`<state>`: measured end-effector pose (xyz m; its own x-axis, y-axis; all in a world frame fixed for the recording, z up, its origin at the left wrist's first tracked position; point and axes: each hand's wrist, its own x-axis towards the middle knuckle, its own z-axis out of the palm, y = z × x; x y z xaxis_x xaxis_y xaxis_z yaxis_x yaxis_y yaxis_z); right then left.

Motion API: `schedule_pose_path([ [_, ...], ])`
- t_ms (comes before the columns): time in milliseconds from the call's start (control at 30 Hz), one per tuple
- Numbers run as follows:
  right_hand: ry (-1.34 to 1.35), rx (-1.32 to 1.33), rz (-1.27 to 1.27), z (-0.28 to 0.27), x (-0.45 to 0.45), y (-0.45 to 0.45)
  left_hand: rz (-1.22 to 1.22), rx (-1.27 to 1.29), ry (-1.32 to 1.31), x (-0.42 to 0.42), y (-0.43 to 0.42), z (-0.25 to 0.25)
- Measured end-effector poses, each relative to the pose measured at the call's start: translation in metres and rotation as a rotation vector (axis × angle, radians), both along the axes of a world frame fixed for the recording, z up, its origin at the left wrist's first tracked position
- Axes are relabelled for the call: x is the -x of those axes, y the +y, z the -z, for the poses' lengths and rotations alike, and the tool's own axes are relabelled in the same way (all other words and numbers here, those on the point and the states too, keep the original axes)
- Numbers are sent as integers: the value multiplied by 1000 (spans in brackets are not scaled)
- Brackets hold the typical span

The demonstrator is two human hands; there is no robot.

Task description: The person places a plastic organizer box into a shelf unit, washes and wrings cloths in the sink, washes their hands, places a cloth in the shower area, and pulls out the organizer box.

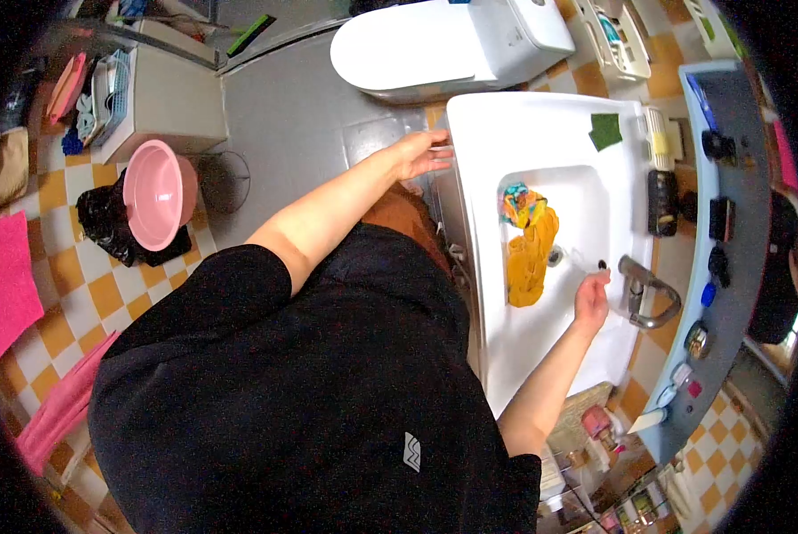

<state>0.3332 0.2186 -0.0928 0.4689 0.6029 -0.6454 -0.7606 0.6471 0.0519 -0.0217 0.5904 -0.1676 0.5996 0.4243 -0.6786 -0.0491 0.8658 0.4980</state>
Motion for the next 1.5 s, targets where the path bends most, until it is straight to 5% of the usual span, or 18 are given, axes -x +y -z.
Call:
schedule_pose_path([
  [200, 9, 138, 69, 20, -5, -35, -28, 28, 257, -36, -15, -104],
  [300, -191, 336, -60, 4, 16, -35, -484, 27, 173, -59, 8, -31],
  [467, -911, 1403, -798, 17, 91, -17, -355, -985, 877, -72, 10, -61],
  [533, -1299, 1561, -893, 121, 101, -29, -285, -1303, 793, -75, -11, -87],
  [633, -1656, 1925, -1212, 71, 164, 22, 21, -1511, 460, -90, -47, -100],
  [700, -1515, 1829, -1423, 58, 154, 38, 364, -1309, 142, -106, -57, -50],
  [800, -1266, 1223, -1401, 71, 116, 15, 1012, -1106, 198, -134, -101, -71],
  [933, -807, 747, -445, 12, 111, -36, 1177, -1770, 46, -161, -138, -44],
  [1000, -580, 554, -29, -8, 102, -66, 1354, -1307, 138, -187, -154, -30],
  [1067, -773, 562, 167, -33, 92, -78, 1373, -1032, 186, -210, -179, -11],
  [1100, -731, 557, 143, -29, 84, -78, 1330, -985, 184, -220, -195, 4],
  [1167, -694, 586, 105, -2, 73, -71, 1154, -28, 134, -237, -222, -83],
  [1267, -625, 923, 37, 53, 87, -14, 983, 558, -136, -274, -235, -79],
  [1300, -825, 1333, -263, 17, 95, 17, 842, 318, 188, -280, -235, -118],
  [1333, -953, 1773, -577, -22, 104, 48, 1018, 388, -8, -296, -222, -1],
  [1400, -1012, 1625, -550, -47, 128, 85, 857, 534, -317, -273, -202, -40],
  [1433, -1205, 1656, -548, -62, 141, 99, 712, 391, -282, -264, -202, 12],
  [1500, -1311, 1747, -471, -64, 140, 104, 849, 406, -176, -259, -185, -40],
])
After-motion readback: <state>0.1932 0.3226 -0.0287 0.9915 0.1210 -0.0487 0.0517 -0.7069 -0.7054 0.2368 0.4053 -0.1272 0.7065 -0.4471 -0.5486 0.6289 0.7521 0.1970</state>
